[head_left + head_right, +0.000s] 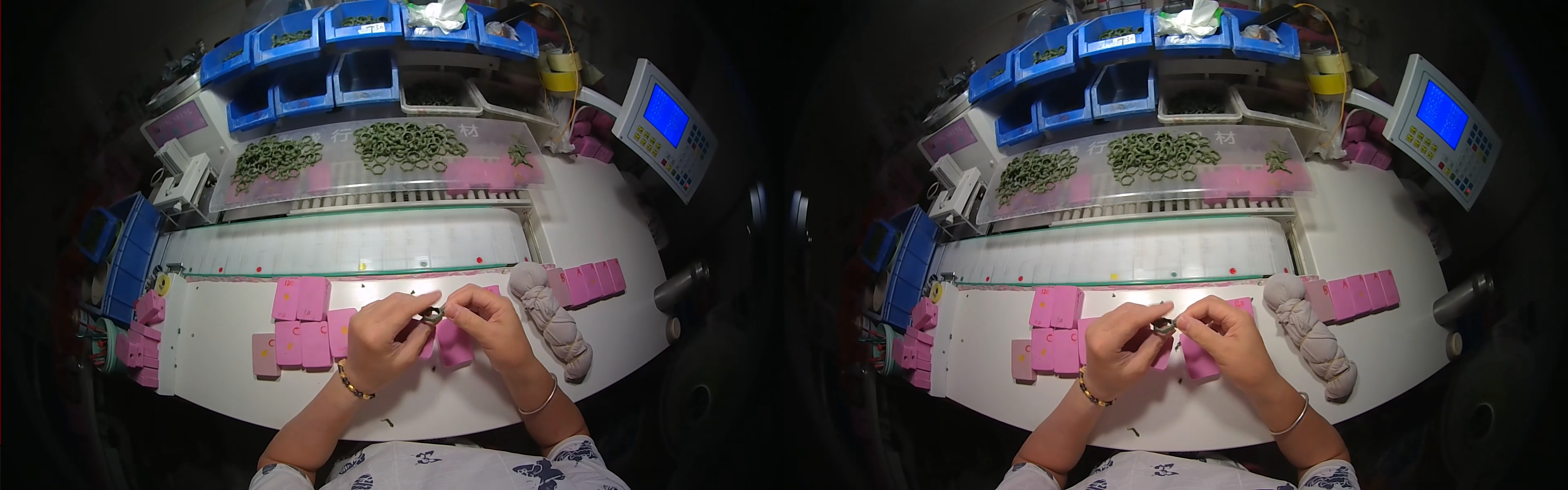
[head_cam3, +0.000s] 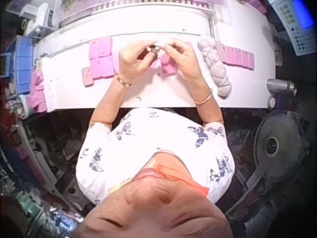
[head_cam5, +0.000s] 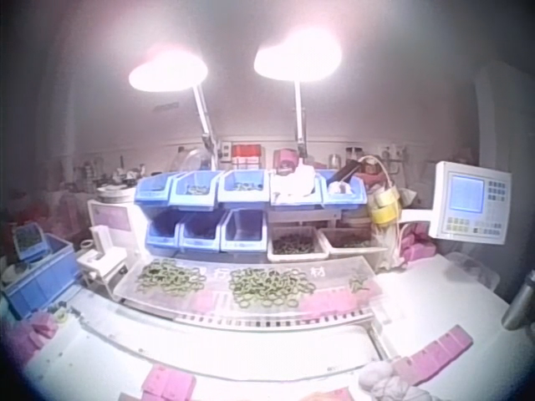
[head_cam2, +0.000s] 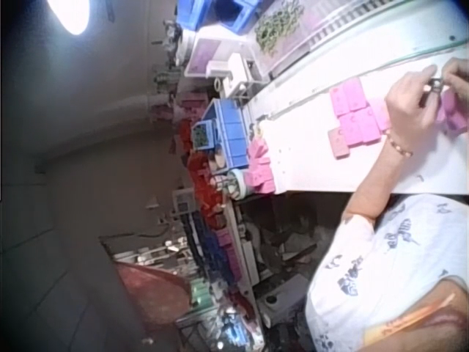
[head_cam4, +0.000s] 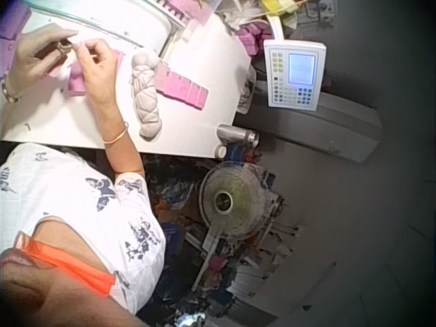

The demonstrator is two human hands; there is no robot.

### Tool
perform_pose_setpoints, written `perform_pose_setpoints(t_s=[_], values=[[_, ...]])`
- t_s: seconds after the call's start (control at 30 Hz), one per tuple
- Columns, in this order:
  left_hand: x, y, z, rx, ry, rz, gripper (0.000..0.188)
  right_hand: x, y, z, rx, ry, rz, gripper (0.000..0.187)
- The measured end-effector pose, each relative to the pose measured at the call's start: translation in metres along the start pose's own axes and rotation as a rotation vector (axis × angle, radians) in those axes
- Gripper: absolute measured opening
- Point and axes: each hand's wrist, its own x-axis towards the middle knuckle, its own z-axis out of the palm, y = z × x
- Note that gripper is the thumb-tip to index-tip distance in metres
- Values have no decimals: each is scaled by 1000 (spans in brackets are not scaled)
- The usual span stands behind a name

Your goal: The person assembles small items by inserting a ring into a pink block, followed by a yellow bead, and then uses a white cloth to wipe the surface. They repeat these actions with several pink blocks and then swap a blue container from the shelf.

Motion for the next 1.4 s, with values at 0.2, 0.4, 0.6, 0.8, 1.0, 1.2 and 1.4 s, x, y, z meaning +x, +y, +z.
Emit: perform_pose_setpoints(t_s=[0.2, 0.4, 0.6, 0.8, 1.0, 1.2, 1.4], values=[[-7, -3, 1, -184, -61, -319, 35, 0, -3, -2, -185, 129, -100, 6], [-2, 1, 2, -328, -25, -438, 21, 1, -15, 2, -427, 164, -314, 7], [-1, 0, -1, -314, 11, -387, 13, 3, -19, 6, -483, 150, -351, 7], [-1, -2, -8, -321, -34, -476, 12, -2, -11, 5, -468, 174, -319, 13], [62, -40, -61, -81, -125, -576, 10, -3, -11, -1, -397, 226, -263, 18], [170, -108, -142, 309, 69, -579, 10, -2, -9, 9, -504, 158, -371, 16], [163, -116, -138, -116, 337, -588, 28, -1, -8, 10, -519, 167, -353, 15]])
